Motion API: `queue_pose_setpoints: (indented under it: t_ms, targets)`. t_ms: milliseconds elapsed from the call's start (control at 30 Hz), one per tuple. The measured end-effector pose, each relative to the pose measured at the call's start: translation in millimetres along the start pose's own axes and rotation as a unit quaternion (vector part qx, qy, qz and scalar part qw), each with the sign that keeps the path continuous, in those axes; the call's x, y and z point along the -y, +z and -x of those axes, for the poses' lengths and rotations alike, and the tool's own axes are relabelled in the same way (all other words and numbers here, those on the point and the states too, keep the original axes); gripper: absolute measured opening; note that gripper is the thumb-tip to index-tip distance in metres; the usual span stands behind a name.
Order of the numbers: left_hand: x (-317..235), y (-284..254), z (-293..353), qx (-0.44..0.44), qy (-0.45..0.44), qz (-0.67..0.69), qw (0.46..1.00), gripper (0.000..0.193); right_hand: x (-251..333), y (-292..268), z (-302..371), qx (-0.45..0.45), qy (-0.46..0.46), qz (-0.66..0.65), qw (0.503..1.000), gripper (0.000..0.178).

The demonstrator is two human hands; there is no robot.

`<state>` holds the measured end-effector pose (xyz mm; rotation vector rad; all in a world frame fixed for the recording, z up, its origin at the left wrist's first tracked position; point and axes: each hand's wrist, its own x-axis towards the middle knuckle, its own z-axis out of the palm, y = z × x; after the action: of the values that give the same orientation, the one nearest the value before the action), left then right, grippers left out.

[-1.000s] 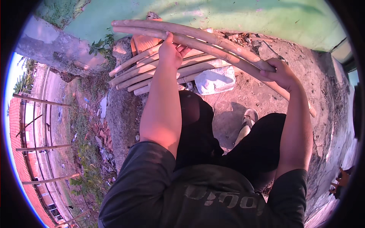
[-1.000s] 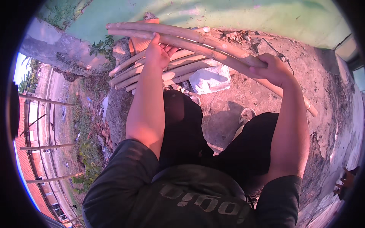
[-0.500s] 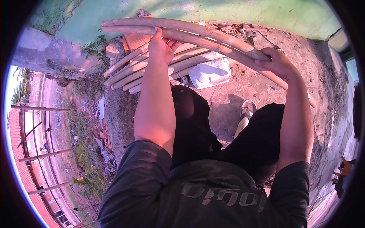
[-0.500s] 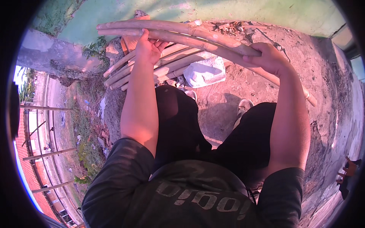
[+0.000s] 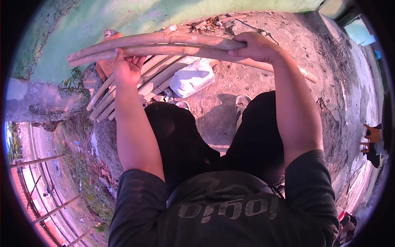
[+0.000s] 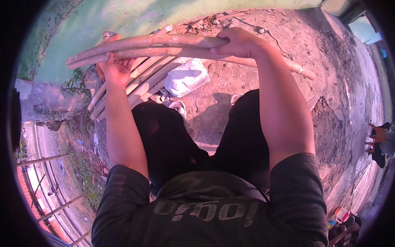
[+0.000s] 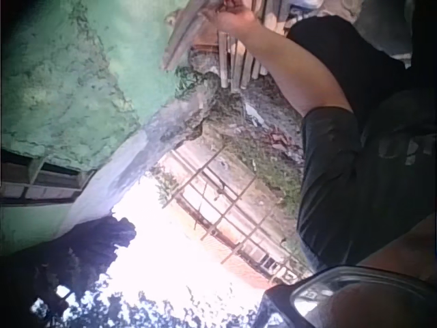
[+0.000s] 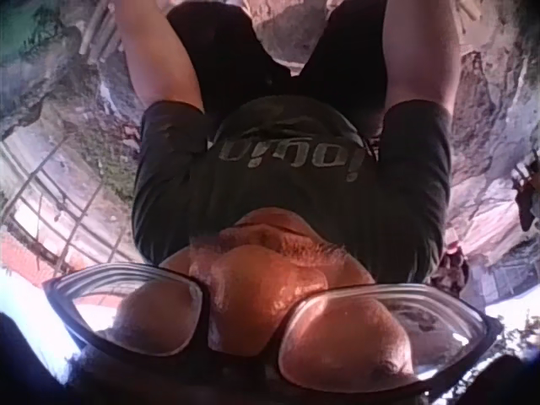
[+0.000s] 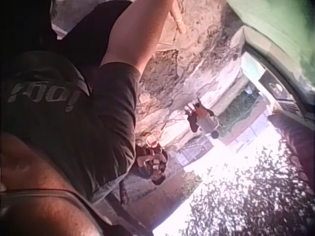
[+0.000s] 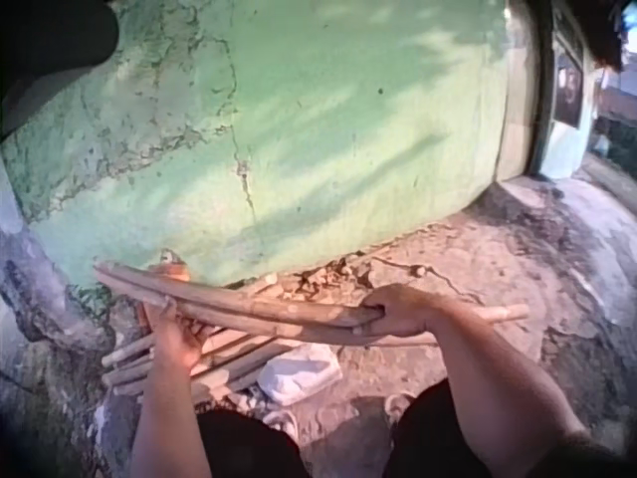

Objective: The person selects bamboo stalks and uses a hand saw to cut them.

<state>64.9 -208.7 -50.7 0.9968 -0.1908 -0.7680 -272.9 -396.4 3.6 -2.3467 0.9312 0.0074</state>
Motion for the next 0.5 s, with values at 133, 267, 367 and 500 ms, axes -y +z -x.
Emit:
queue_pose_setpoints:
  t_ms: [133, 267, 367, 500]
  targets:
    - [-0.9, 8.7, 4.8, -0.009, 0.007, -0.035, 0.999, 0.049, -5.9, -0.8, 0.6, -0.019, -0.022, 0.011, 1.000, 0.056]
    - [-1.2, 9.1, 3.1, 0.004, 0.010, -0.060, 0.998, 0.043, -7.5, -3.9, -0.1, -0.002, -0.020, 0.010, 1.000, 0.058]
    - [0.2, 9.8, 3.6, 0.004, 0.013, -0.074, 0.997, 0.041, -9.6, -3.1, -1.2, -0.001, -0.020, 0.007, 1.000, 0.059]
    - [0.4, 12.9, 6.5, -0.010, 0.019, -0.065, 0.998, 0.042, -11.2, -2.5, -3.6, -0.005, -0.030, 0.021, 0.999, 0.060]
